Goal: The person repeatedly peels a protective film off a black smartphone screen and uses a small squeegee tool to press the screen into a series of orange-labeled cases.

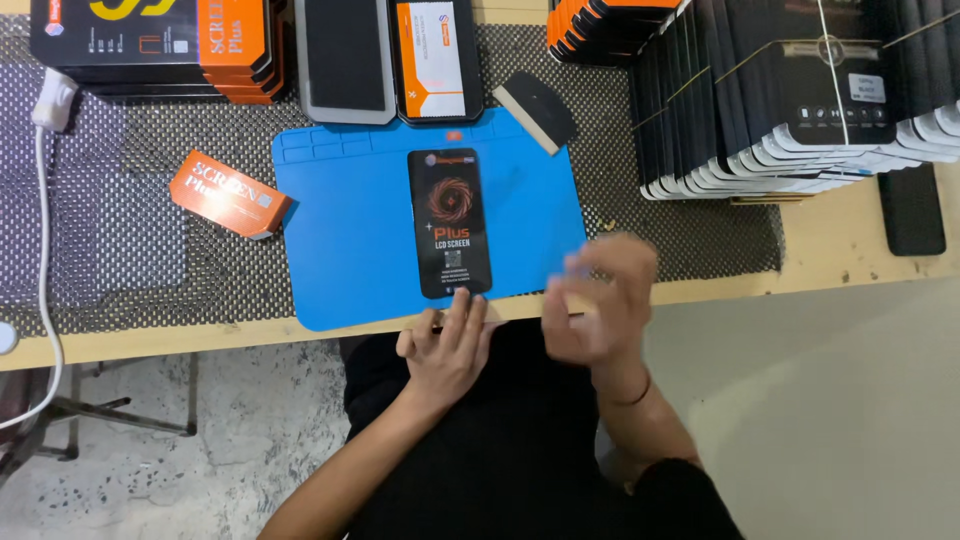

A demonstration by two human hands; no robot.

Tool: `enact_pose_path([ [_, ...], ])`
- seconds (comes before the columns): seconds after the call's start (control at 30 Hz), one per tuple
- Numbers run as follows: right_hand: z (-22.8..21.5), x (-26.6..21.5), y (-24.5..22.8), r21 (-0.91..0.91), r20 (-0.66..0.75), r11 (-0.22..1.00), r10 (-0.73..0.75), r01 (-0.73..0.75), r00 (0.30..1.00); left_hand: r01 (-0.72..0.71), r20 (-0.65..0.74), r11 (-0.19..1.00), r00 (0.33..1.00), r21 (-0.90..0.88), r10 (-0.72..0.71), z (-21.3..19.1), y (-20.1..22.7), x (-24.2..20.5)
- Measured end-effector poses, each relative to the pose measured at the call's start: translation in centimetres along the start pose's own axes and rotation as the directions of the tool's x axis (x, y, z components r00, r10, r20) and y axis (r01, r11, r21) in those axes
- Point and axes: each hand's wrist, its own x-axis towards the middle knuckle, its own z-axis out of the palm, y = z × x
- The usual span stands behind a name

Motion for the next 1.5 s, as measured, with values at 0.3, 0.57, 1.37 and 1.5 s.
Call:
enact_pose_path([
  [0.3,8.2,7.1,12.7,-0.434,0.798,0.879,0.272,0.198,0.538,0.083,-0.029,0.996,0.996,-0.025,-0.083,0.1,0.4,0.3],
  [0.57,10.6,5.2,15.1,-0.408,0.677,0.907,0.375,-0.101,0.633,0.079,-0.043,0.997,0.996,-0.021,-0.08,-0.8,0.3,1.8],
  [1.37,3.1,-4.3,-1.5,0.072,0.491,0.921,-0.366,0.382,0.791,-0.067,-0.363,0.992,0.931,-0.109,0.023,2.4,-1.8,-0.7],
  [1.5,3.5,-3.5,-2.2,0.079,0.508,0.932,-0.344,0.355,0.79,-0.068,-0.34,0.992,0.94,-0.11,0.027,3.1,-1.8,-2.0],
])
